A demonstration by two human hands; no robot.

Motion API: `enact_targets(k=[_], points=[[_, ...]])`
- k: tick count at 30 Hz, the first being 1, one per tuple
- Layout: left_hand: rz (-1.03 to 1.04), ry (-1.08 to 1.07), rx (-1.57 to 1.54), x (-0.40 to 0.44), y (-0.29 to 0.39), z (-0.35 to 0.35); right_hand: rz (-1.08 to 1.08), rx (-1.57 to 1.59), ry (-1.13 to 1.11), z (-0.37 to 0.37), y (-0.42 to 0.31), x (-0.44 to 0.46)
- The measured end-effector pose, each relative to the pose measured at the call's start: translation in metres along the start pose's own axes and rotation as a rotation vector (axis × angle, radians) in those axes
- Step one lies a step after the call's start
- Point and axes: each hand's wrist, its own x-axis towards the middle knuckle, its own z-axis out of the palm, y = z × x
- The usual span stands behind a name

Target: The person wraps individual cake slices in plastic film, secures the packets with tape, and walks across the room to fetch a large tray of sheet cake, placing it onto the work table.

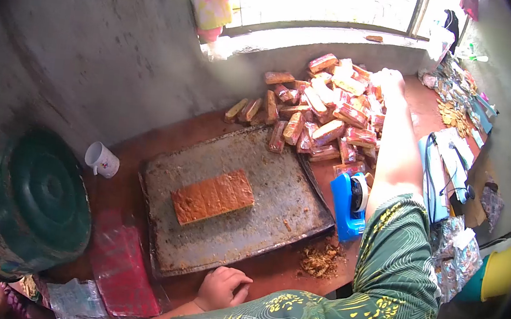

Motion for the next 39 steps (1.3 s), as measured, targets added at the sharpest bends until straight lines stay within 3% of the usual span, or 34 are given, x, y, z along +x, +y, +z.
enact_targets(k=[1, 5, 6, 9, 12, 13, 15, 17, 19, 21, 22, 23, 28, 31, 34, 39], points=[[0.001, 0.003, 0.012, -0.001, 0.002, 0.000, 0.156, 0.406, 0.103, -0.021, -0.022, -0.025], [0.011, 0.017, 0.026, 0.003, 0.009, -0.004, 0.072, 0.612, 0.053, -0.069, -0.047, -0.052], [0.013, 0.026, 0.021, 0.002, 0.009, -0.004, -0.007, 0.626, 0.038, -0.076, -0.047, -0.056], [0.014, 0.053, -0.040, 0.002, 0.012, -0.006, 0.065, 0.589, -0.052, -0.119, -0.133, -0.138], [-0.003, 0.092, -0.106, 0.000, 0.012, -0.003, -0.139, 0.604, -0.312, -0.134, -0.172, -0.208], [-0.053, 0.017, -0.094, -0.002, 0.010, -0.003, -0.209, 0.597, -0.406, -0.140, -0.191, -0.238], [-0.234, 0.034, -0.714, -0.001, 0.012, 0.017, -0.279, 0.587, -0.529, -0.147, -0.229, -0.306], [-0.450, -0.142, -1.364, 0.007, 0.048, -0.003, -0.315, 0.740, -0.813, -0.132, -0.230, -0.359], [-0.457, -0.242, -1.781, 0.007, 0.074, -0.023, -0.647, 0.366, -0.764, -0.145, -0.265, -0.418], [-0.386, -0.210, -1.906, 0.001, 0.068, -0.022, -0.692, 0.255, -0.994, -0.152, -0.273, -0.458], [-0.493, -0.028, -1.845, -0.001, 0.076, -0.023, -0.663, 0.264, -1.065, -0.161, -0.284, -0.476], [-0.493, -0.007, -1.839, -0.007, 0.070, -0.021, -0.785, 0.350, -1.030, -0.156, -0.281, -0.489], [-0.448, -0.008, -1.815, -0.041, 0.055, -0.011, -0.775, 0.361, -0.942, -0.144, -0.272, -0.519], [-0.466, 0.030, -1.685, -0.058, 0.073, -0.017, -0.890, 0.396, -0.801, -0.127, -0.265, -0.538], [-0.466, 0.130, -1.593, -0.069, 0.077, -0.014, -0.833, 0.405, -0.756, -0.117, -0.256, -0.560], [-0.312, 0.047, -1.590, -0.086, 0.073, -0.011, -0.684, 0.362, -0.458, -0.109, -0.239, -0.567]])
